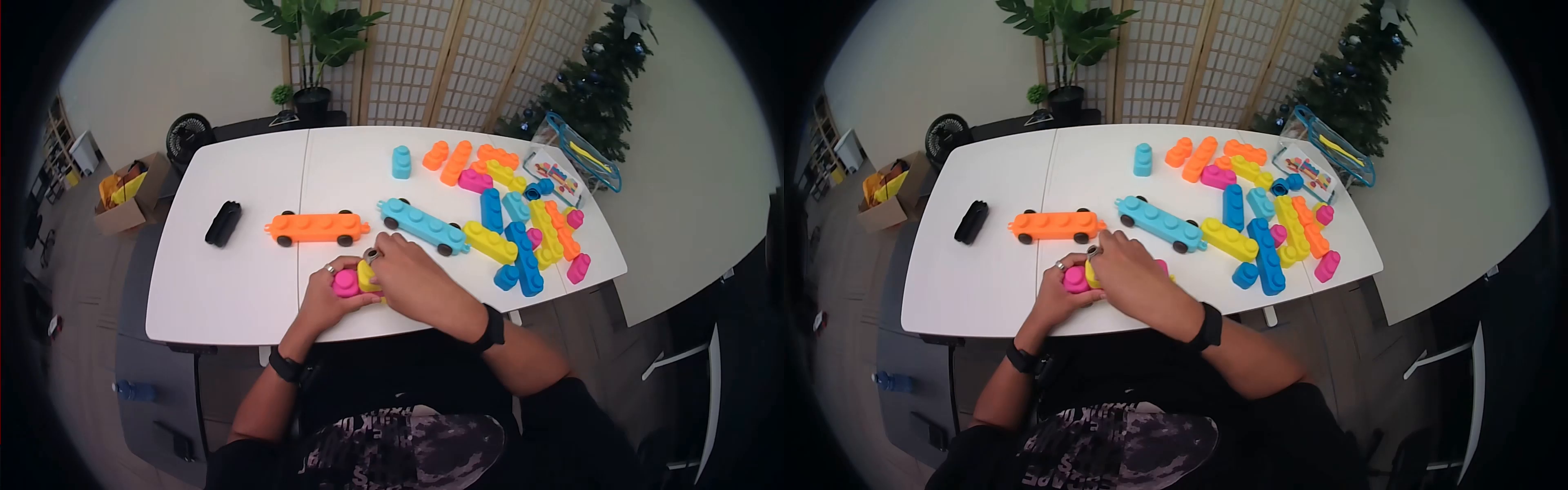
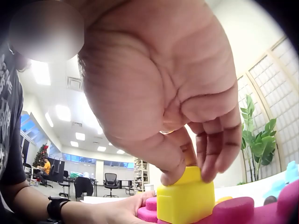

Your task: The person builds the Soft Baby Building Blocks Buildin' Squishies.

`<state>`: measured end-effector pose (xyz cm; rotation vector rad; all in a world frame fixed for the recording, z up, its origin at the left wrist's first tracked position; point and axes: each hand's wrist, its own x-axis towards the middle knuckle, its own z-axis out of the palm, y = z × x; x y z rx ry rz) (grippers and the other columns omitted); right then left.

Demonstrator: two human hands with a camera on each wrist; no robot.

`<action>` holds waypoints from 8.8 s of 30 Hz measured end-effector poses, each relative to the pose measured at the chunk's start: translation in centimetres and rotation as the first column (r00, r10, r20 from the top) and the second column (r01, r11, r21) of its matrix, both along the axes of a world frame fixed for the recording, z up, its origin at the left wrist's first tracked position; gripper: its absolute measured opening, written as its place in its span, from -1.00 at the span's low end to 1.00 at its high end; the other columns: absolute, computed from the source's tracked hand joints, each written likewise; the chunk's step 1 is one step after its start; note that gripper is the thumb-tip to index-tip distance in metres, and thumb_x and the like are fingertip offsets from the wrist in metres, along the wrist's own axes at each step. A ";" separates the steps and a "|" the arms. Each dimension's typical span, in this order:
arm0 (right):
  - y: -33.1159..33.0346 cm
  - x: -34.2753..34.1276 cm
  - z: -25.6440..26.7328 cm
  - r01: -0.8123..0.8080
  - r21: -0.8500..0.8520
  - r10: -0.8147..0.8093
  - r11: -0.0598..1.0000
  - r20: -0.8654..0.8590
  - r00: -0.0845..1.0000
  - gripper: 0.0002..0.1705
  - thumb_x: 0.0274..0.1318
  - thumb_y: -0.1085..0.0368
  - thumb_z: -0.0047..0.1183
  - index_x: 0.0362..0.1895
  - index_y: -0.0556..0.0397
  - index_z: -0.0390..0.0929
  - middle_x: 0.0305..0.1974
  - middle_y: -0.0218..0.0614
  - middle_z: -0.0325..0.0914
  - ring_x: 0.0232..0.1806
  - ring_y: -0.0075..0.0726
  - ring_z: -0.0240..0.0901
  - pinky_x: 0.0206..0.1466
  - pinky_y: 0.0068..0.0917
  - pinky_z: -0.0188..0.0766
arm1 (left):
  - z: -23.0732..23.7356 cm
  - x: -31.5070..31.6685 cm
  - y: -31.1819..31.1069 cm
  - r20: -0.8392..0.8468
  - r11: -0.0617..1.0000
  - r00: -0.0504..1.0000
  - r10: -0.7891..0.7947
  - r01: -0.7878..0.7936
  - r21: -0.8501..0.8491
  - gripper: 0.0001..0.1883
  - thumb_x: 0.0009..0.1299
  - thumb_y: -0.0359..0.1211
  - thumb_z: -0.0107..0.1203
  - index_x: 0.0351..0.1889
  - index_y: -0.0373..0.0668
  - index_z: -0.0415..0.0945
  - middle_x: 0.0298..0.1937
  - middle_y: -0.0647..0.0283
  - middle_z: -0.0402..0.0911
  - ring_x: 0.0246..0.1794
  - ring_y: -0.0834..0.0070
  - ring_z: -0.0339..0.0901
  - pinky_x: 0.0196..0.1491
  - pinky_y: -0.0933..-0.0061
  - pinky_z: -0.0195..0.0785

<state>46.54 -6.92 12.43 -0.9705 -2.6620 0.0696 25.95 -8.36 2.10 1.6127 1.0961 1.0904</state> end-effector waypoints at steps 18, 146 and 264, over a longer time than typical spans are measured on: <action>7.1 2.5 2.3 -0.246 -0.605 0.183 0.757 -0.166 0.969 -0.52 0.35 0.09 0.40 0.19 0.13 0.73 -0.03 -0.08 0.78 -0.01 -0.08 0.75 0.06 -0.19 0.63 | 0.0 -0.6 -0.4 0.024 0.997 1.000 -0.004 0.003 0.076 -0.39 0.25 -0.24 0.68 0.18 -0.25 0.66 0.03 0.12 0.80 -0.01 0.43 0.74 0.15 0.37 0.61; 27.1 12.7 1.1 0.389 -0.112 -0.389 0.914 0.018 0.921 -0.59 0.37 0.29 0.30 0.25 0.09 0.72 0.03 -0.04 0.80 0.08 0.06 0.76 0.16 -0.14 0.65 | 1.5 -4.6 0.2 -0.009 0.983 0.997 -0.076 0.074 -0.169 -0.35 0.27 -0.32 0.67 0.28 -0.22 0.61 -0.01 0.29 0.77 -0.11 0.63 0.70 0.01 0.52 0.65; 0.5 7.8 -14.3 -0.190 -0.560 -0.394 0.806 -0.748 0.534 -0.03 0.04 0.87 -0.42 0.57 0.05 0.21 0.22 -0.06 0.47 0.42 -0.12 0.54 0.58 -0.25 0.48 | -3.0 -7.1 1.6 0.701 0.968 0.668 0.249 -0.182 -0.170 -0.21 0.73 0.40 -0.34 0.14 -0.15 0.53 0.05 0.18 0.65 0.18 0.37 0.60 0.39 0.18 0.45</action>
